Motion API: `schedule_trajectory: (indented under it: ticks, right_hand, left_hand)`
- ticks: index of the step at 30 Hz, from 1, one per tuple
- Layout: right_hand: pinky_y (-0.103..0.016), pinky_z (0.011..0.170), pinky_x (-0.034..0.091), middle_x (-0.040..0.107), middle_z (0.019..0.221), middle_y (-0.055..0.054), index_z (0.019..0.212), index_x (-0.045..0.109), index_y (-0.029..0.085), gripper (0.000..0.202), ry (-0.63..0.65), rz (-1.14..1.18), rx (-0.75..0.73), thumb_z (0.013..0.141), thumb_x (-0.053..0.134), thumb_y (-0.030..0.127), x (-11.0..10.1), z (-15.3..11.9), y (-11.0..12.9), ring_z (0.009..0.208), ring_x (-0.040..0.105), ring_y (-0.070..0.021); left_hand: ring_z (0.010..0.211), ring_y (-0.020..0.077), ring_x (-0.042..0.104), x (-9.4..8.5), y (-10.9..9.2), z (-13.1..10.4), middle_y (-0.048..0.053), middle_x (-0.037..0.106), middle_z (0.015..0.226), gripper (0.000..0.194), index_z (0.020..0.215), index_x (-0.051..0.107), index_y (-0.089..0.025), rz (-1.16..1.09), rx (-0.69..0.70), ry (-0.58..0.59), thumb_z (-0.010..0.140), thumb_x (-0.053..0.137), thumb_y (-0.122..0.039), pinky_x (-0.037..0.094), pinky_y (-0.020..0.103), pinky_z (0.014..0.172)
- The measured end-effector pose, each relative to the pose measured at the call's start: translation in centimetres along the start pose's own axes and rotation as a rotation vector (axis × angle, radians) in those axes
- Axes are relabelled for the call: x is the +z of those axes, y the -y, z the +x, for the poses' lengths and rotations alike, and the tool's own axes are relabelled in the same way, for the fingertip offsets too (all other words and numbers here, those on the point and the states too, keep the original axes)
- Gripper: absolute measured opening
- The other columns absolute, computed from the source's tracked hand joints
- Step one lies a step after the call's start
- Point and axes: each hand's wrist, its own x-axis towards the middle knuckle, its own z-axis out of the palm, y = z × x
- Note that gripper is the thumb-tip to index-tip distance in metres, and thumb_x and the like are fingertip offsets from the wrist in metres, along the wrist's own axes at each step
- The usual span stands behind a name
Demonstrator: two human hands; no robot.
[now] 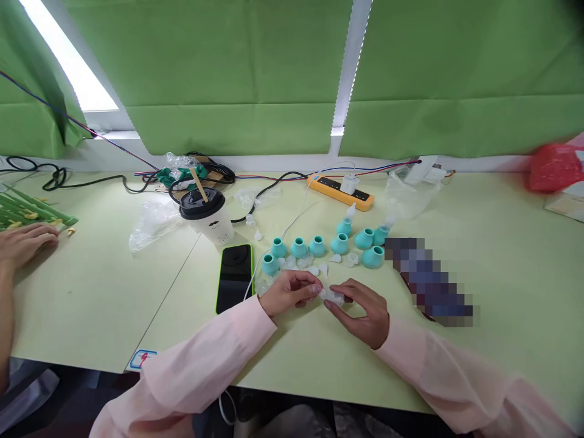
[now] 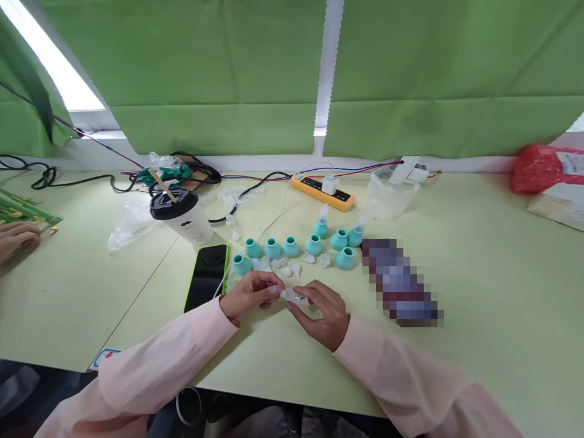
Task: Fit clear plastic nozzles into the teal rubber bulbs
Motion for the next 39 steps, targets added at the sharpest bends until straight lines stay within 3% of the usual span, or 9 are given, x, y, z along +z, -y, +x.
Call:
schedule_trajectory:
  ticks: [5, 14, 18, 24, 34, 39]
  right_hand:
    - [-0.023, 0.046, 0.043, 0.056, 0.064, -0.002, 0.086, 0.058, 0.019, 0.017, 0.033, -0.008, -0.003, 0.069, 0.059, 0.019, 0.1, 0.0, 0.0, 0.052, 0.049, -0.0109]
    - [-0.023, 0.045, 0.043, 0.055, 0.063, -0.003, 0.085, 0.058, 0.018, 0.016, 0.064, -0.003, -0.019, 0.069, 0.060, 0.017, 0.2, 0.1, 0.0, 0.052, 0.049, -0.0108]
    - [-0.022, 0.045, 0.043, 0.055, 0.062, -0.003, 0.084, 0.058, 0.017, 0.014, 0.075, -0.005, -0.004, 0.070, 0.059, 0.018, 0.2, 0.1, 0.1, 0.052, 0.049, -0.0106]
    - [-0.022, 0.045, 0.043, 0.056, 0.062, -0.003, 0.083, 0.058, 0.017, 0.012, 0.077, -0.008, -0.013, 0.071, 0.058, 0.019, 0.3, 0.2, 0.2, 0.053, 0.049, -0.0106]
    - [-0.022, 0.045, 0.042, 0.055, 0.062, -0.002, 0.086, 0.058, 0.018, 0.016, 0.046, 0.001, -0.009, 0.070, 0.060, 0.017, 0.3, 0.2, 0.2, 0.053, 0.048, -0.0103]
    - [-0.022, 0.044, 0.041, 0.055, 0.062, -0.003, 0.085, 0.058, 0.017, 0.016, 0.036, 0.006, 0.008, 0.069, 0.060, 0.016, 0.3, 0.2, 0.2, 0.052, 0.047, -0.0100]
  left_hand:
    - [0.042, 0.0027, 0.025, 0.4, 0.8, 0.2, -0.007, 0.033, 0.048, 0.035, 0.073, 0.052, -0.011, -0.037, -0.046, 0.021, 0.065, 0.060, -0.044, 0.018, 0.018, 0.039]
    - [0.056, 0.0075, 0.037, 1.6, 1.1, -0.3, -0.002, 0.042, 0.061, 0.025, 0.075, 0.046, -0.013, 0.350, 0.167, -0.146, 0.080, 0.042, -0.037, 0.030, 0.020, 0.052]
    - [0.056, 0.0080, 0.040, 2.0, 1.4, -0.8, -0.001, 0.047, 0.066, 0.018, 0.085, 0.046, -0.015, 0.521, 0.210, -0.217, 0.083, 0.038, -0.031, 0.033, 0.020, 0.053]
    - [0.061, 0.0090, 0.046, 2.2, 1.6, -1.2, 0.002, 0.054, 0.073, 0.016, 0.087, 0.053, -0.015, 0.719, 0.432, -0.281, 0.082, 0.038, -0.019, 0.038, 0.021, 0.057]
    - [0.053, 0.0088, 0.046, 2.2, 1.2, -1.0, 0.003, 0.052, 0.065, 0.016, 0.081, 0.061, -0.011, 0.638, 0.554, -0.364, 0.070, 0.050, -0.013, 0.041, 0.022, 0.051]
    - [0.051, 0.0083, 0.045, 2.1, 1.3, -0.8, 0.002, 0.051, 0.062, 0.014, 0.079, 0.063, -0.011, 0.601, 0.518, -0.401, 0.069, 0.054, -0.013, 0.040, 0.022, 0.049]
